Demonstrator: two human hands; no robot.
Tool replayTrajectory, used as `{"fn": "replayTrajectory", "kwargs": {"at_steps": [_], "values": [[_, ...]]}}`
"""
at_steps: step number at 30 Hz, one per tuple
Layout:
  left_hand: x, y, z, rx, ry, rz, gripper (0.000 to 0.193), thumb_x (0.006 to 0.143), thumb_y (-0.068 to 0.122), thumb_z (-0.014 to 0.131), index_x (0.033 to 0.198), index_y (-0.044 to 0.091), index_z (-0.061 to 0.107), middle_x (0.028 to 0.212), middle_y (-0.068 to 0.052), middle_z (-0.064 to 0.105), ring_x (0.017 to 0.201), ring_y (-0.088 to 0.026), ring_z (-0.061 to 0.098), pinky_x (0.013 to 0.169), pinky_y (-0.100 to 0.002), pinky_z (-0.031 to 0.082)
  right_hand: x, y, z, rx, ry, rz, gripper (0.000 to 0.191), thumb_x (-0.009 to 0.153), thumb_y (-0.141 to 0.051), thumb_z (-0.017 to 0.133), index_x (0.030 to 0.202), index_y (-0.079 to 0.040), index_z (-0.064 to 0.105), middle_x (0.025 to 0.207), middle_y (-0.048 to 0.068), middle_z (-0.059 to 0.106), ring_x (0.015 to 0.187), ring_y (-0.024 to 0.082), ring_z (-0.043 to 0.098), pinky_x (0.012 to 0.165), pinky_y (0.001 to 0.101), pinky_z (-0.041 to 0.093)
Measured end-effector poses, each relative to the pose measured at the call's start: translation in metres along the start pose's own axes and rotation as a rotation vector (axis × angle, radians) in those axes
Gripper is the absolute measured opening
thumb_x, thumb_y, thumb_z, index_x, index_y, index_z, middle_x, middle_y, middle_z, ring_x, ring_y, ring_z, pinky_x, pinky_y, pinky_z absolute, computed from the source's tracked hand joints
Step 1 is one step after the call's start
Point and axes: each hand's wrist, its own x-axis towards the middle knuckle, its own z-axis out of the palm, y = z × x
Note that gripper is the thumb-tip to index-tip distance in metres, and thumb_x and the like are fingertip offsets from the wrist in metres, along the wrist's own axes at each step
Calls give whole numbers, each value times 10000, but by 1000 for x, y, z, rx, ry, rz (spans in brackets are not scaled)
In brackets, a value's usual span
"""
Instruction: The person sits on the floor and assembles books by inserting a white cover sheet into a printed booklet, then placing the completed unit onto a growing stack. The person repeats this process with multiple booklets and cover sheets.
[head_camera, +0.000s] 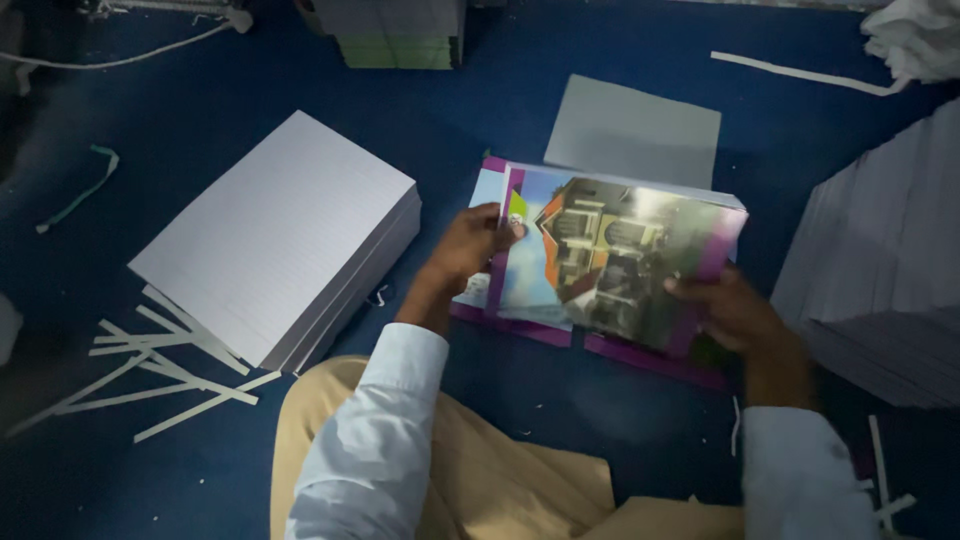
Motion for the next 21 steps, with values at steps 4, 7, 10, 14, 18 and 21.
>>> {"fn": "replayTrajectory", "kwargs": {"at_steps": [4, 7, 10, 14, 18, 21], "values": [[4, -6, 8, -91, 36, 280, 221, 954, 178, 694, 1130, 45, 700, 957, -67, 698, 835, -141, 586, 752, -333, 502, 1, -5, 11, -195, 270, -153, 489, 841, -137, 777, 1290, -39, 609, 1292, 176, 671, 1194, 322, 640, 1016, 507, 507], [3, -8, 14, -42, 122, 342, 234, 984, 188, 650, 1183, 68, 670, 998, -64, 695, 896, -142, 605, 811, -321, 512, 3, -3, 23, -80, 269, -376, 541, 796, -146, 795, 1292, -57, 599, 1293, 175, 669, 1191, 322, 643, 1019, 498, 511], [-4, -12, 19, 24, 190, 329, 274, 1001, 209, 618, 1243, 83, 642, 1036, -93, 687, 948, -178, 618, 863, -339, 516, 1, -1, 30, -176, 416, -128, 532, 847, -179, 759, 1334, -113, 554, 1319, 145, 661, 1209, 306, 643, 1009, 507, 498], [-7, -15, 30, -99, 234, 294, 327, 1005, 206, 561, 1313, 99, 583, 1173, -96, 672, 1079, -210, 632, 955, -374, 493, 3, -4, 42, -221, 435, -208, 541, 852, -164, 761, 1347, -74, 561, 1334, 171, 660, 1234, 314, 636, 1037, 508, 501], [-13, -20, 40, -200, 243, 343, 375, 1009, 145, 551, 1377, 75, 531, 1232, -132, 646, 1149, -250, 607, 1021, -407, 464, -15, -12, 44, -168, 393, -358, 521, 856, -110, 694, 1351, -40, 545, 1285, 193, 660, 1197, 328, 658, 1019, 493, 537], [-11, -20, 48, -240, 297, 389, 535, 925, 85, 579, 1440, 109, 435, 1291, -109, 596, 1186, -239, 568, 1037, -400, 439, -28, -18, 47, -144, 396, -330, 507, 879, -139, 647, 1362, -65, 511, 1242, 162, 645, 1161, 311, 647, 978, 482, 532]]}}
